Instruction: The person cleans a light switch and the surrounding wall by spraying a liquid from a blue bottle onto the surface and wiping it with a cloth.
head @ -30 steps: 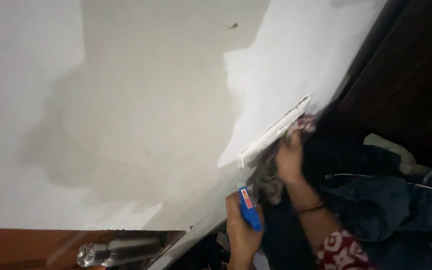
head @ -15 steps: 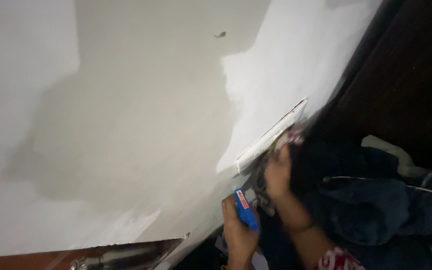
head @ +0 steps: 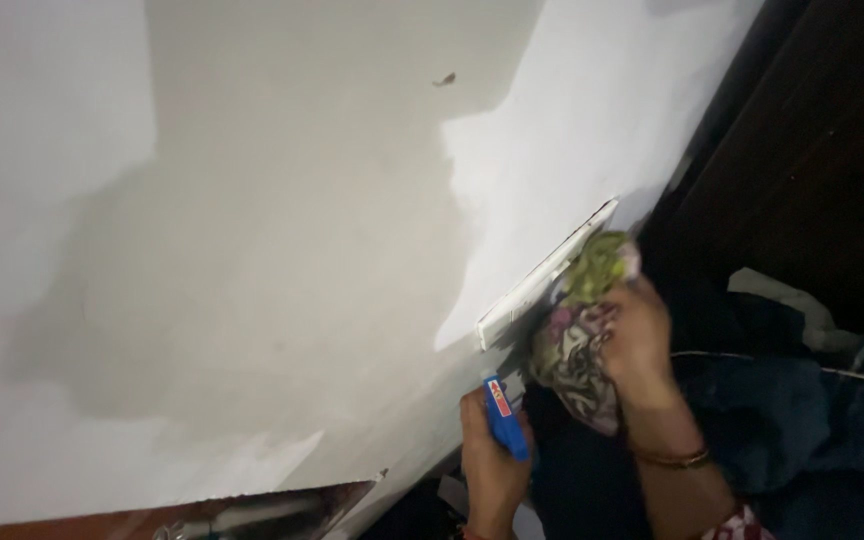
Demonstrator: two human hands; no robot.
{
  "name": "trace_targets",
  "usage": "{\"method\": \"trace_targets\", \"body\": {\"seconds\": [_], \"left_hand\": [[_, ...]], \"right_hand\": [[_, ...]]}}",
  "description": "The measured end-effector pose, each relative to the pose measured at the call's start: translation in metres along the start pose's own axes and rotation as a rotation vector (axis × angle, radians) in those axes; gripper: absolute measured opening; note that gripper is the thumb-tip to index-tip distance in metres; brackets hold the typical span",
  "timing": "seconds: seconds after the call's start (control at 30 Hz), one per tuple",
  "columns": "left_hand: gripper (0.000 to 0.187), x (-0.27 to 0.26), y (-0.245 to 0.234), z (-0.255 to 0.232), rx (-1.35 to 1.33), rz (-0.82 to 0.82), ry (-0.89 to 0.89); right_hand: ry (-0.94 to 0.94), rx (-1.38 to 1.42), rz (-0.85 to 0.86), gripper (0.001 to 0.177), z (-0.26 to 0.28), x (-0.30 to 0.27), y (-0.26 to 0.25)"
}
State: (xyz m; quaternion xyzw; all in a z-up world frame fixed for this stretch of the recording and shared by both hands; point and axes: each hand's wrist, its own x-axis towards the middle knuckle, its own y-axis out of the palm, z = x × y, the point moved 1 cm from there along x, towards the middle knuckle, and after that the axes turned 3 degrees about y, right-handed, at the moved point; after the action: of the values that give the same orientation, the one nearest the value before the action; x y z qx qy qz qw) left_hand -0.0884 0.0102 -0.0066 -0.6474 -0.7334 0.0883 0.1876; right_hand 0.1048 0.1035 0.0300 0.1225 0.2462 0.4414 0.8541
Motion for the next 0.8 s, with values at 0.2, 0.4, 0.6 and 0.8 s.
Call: {"method": "trace_targets", "body": {"seconds": [0.2,0.4,0.6,0.8], "left_hand": [[0.045,-0.004,-0.005,0.001,-0.014,-0.026,0.08],[0.045,-0.014,-0.007,0.002,-0.091,-0.021,-0.013],[0.049,-0.029,-0.018,-0.008,-0.036,-0.097,0.175],[0.046,-0.038,-0.039,-0.022,-0.098,-0.052,0.144]], "right_hand": [[0.166,0.081,0.009,0.023,0.022,-0.009,0.024],[0.063,0.121,0.235,0.04,-0.02,-0.037,0.042],[0.04,0.025,-0.046,0.042,-0.034,0.027,0.045],[0.195,0.214,-0.002,0.041,-0.003,0.054,0.001]]}}
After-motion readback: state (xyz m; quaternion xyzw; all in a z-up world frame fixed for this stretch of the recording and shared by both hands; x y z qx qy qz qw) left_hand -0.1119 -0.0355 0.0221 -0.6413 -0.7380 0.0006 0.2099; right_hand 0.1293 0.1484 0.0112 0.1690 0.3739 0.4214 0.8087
